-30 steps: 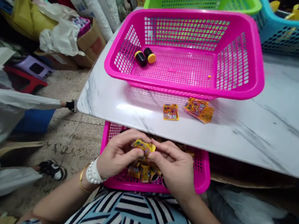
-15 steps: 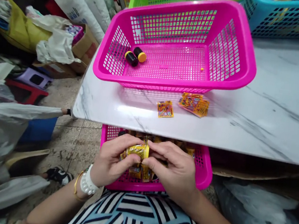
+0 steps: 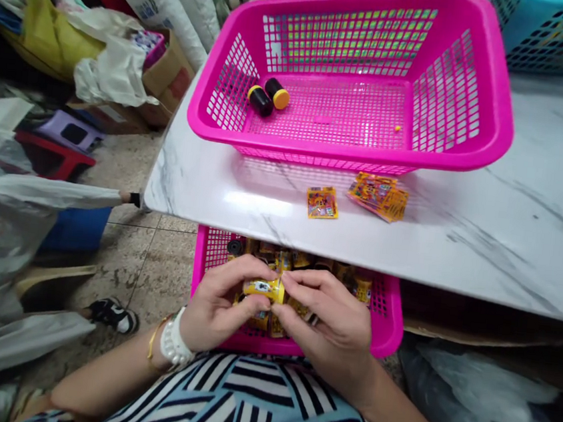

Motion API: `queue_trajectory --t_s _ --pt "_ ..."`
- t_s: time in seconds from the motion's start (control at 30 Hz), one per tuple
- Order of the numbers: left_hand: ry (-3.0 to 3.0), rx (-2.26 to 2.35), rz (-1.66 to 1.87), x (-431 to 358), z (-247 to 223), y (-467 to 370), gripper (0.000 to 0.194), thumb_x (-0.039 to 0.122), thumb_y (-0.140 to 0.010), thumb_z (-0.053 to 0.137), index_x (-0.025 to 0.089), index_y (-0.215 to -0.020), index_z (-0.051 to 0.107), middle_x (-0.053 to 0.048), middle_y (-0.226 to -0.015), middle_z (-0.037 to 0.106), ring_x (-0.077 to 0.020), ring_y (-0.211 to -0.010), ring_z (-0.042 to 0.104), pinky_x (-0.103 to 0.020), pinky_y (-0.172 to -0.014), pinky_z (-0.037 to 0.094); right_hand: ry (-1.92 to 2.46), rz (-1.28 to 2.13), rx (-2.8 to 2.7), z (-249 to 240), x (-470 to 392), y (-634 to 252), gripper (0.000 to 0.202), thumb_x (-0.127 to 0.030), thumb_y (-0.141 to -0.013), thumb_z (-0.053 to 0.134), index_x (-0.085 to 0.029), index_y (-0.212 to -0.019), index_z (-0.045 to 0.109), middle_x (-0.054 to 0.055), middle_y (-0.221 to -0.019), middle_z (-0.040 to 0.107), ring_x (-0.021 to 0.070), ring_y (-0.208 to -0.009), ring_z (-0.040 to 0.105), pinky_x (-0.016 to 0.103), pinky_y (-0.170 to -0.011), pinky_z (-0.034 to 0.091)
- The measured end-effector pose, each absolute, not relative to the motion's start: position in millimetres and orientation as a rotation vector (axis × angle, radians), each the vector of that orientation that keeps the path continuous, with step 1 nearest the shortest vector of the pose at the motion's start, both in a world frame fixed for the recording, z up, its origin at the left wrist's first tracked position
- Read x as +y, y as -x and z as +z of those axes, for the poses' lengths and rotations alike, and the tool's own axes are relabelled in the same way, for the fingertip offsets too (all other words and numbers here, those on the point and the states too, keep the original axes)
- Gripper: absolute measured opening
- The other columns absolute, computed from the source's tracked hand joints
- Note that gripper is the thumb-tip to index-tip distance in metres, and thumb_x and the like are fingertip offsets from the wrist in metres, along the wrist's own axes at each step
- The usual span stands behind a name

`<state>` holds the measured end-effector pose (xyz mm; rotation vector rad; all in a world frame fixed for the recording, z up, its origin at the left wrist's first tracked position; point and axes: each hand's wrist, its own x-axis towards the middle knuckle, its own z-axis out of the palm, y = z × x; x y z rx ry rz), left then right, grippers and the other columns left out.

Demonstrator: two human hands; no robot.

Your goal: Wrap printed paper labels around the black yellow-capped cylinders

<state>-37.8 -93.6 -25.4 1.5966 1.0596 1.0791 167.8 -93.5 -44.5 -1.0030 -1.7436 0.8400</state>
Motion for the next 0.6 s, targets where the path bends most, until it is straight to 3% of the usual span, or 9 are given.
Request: queue_trajectory --t_s 0.2,0.4,0.6 --pt "-1.921 0.948 1.125 -85 -33 39 0.025 0.025 -0.094 0.069 0.017 -0.118 0.070 -0.011 -0.102 0.074 -0.0192 -0.090 0.071 -0.031 -0.078 0.060 1.065 1.004 -1.517 -48 -96 -160 0.036 -0.008 -0.080 0.079 -0.028 -0.110 0.080 0.004 -0.097 0.077 0.0155 -0.082 0.075 0.023 -0.069 0.063" --pt "-1.689 1.167 0.946 -87 -28 36 0.026 0.034 -0.092 0.071 0.015 -0.110 0.066 -0.006 -0.088 0.074 -0.0152 -0.070 0.068 -0.026 -0.064 0.054 1.044 0.866 -1.693 -55 -98 -167 0.046 -0.010 -0.080 0.080 -0.031 -0.121 0.076 0.005 -0.109 0.077 0.0187 -0.096 0.075 0.030 -0.085 0.064" --pt "-1.797 1.085 1.011 -85 -34 34 0.021 0.029 -0.093 0.071 0.016 -0.110 0.069 -0.009 -0.098 0.075 -0.0195 -0.087 0.070 -0.032 -0.078 0.056 1.063 0.941 -1.574 -61 -93 -162 0.040 -0.010 -0.080 0.080 -0.031 -0.114 0.079 0.004 -0.099 0.079 0.0171 -0.084 0.076 0.028 -0.075 0.065"
